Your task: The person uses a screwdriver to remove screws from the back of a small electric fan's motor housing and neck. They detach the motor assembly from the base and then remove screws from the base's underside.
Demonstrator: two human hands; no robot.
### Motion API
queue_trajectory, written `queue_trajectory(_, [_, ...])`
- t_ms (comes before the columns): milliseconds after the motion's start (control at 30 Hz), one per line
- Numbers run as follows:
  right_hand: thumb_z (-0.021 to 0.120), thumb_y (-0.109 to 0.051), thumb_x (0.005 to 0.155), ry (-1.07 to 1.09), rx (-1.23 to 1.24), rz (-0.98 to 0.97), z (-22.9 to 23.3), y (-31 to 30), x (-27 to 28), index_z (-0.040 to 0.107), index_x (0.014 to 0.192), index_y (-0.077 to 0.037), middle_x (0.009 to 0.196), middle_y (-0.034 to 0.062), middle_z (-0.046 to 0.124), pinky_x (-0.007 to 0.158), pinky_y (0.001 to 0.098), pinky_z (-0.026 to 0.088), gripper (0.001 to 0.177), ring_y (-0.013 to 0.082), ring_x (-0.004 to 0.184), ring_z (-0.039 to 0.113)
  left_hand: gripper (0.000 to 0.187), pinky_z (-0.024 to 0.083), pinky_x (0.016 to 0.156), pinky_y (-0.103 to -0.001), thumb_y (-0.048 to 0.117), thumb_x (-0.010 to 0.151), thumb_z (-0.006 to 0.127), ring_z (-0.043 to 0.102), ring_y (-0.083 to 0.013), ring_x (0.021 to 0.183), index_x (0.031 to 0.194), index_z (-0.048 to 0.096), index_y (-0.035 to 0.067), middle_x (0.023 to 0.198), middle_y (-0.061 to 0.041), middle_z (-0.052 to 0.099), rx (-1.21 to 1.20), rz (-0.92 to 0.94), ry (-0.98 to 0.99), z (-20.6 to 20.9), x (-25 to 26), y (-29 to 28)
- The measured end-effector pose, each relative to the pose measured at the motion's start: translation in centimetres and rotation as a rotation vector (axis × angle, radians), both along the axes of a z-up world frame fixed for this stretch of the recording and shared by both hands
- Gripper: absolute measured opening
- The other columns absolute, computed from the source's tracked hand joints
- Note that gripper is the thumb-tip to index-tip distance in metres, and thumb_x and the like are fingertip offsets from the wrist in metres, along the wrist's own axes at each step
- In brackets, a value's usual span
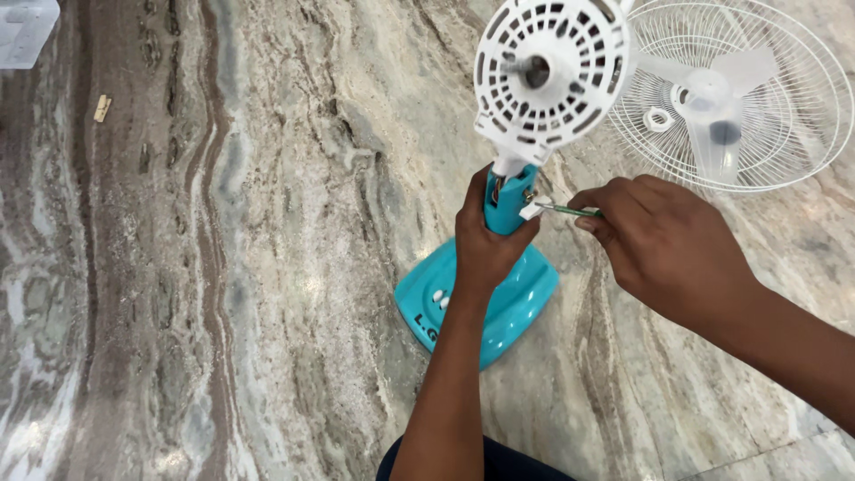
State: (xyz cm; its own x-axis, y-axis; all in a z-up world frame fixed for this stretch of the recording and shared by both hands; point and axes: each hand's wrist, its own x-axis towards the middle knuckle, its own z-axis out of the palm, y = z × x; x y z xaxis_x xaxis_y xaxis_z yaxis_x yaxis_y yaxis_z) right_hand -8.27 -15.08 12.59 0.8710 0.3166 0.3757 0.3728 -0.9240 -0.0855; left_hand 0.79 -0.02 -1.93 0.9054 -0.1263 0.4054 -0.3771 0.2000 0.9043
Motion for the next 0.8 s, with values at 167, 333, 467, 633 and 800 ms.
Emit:
queue_trajectory(167, [0.063,-0.013,0.095,0.052,0.089,0.043,-1.6,-1.3,0.4,0.062,0.112,-0.004,0.089,0.0128,0.068,0.075,0.0476,0.051,0.019,0.0333,0.082,0.065,0.056,0.059,0.08,-0.034,0.009,0.082,0.085,0.073,-0.0164,0.094,0.13,0.058,0.005,0.104,-0.008,0.074,0.048,0.063,-0.031,-0.8,1.7,0.6])
queue_trajectory(333, [0.054,-0.017,0.101,0.331,0.373,-0.076,-2.7,-1.8,1.1,0.057,0.112,-0.003,0.087,0.0135,0.068,0.068,0.043,0.05,0.018,0.0296,0.077,0.066,0.05,0.058,0.084,-0.032,0.006,0.086,0.083,0.07,-0.015,0.096,0.128,0.058,0.004,0.106,-0.008,0.073,0.021,-0.036,-0.053,-0.7,2.2,1.6])
queue_trajectory(467, [0.06,-0.03,0.099,0.598,0.643,-0.259,-3.3,-1.3,1.9,0.065,0.103,-0.004,0.072,0.0096,0.061,0.057,0.036,0.043,0.027,0.0177,0.062,0.053,0.048,0.059,0.084,-0.034,0.01,0.085,0.084,0.073,-0.0183,0.096,0.126,0.06,0.004,0.105,-0.01,0.076,0.081,-0.052,0.056,0.0,2.0,1.7])
queue_trajectory(633, [0.073,-0.036,0.089,0.689,0.954,-0.318,-3.7,1.1,3.3,0.075,0.094,-0.006,0.067,0.0009,0.061,0.049,0.0281,0.035,0.03,0.0076,0.056,0.044,0.082,0.052,0.101,-0.043,0.011,0.069,0.089,0.063,-0.0323,0.123,0.14,0.049,0.005,0.131,-0.018,0.065,0.299,0.094,-0.086,1.2,1.7,2.5])
queue_trajectory(800, [0.077,-0.035,0.087,0.778,1.107,-0.403,-4.3,3.0,4.4,0.072,0.087,0.0,0.069,0.0018,0.061,0.044,0.028,0.029,0.035,0.0084,0.052,0.038,0.091,0.048,0.111,-0.045,0.003,0.07,0.082,0.052,-0.0375,0.139,0.151,0.04,0.006,0.147,-0.02,0.054,0.424,0.059,-0.075,2.4,1.2,4.2])
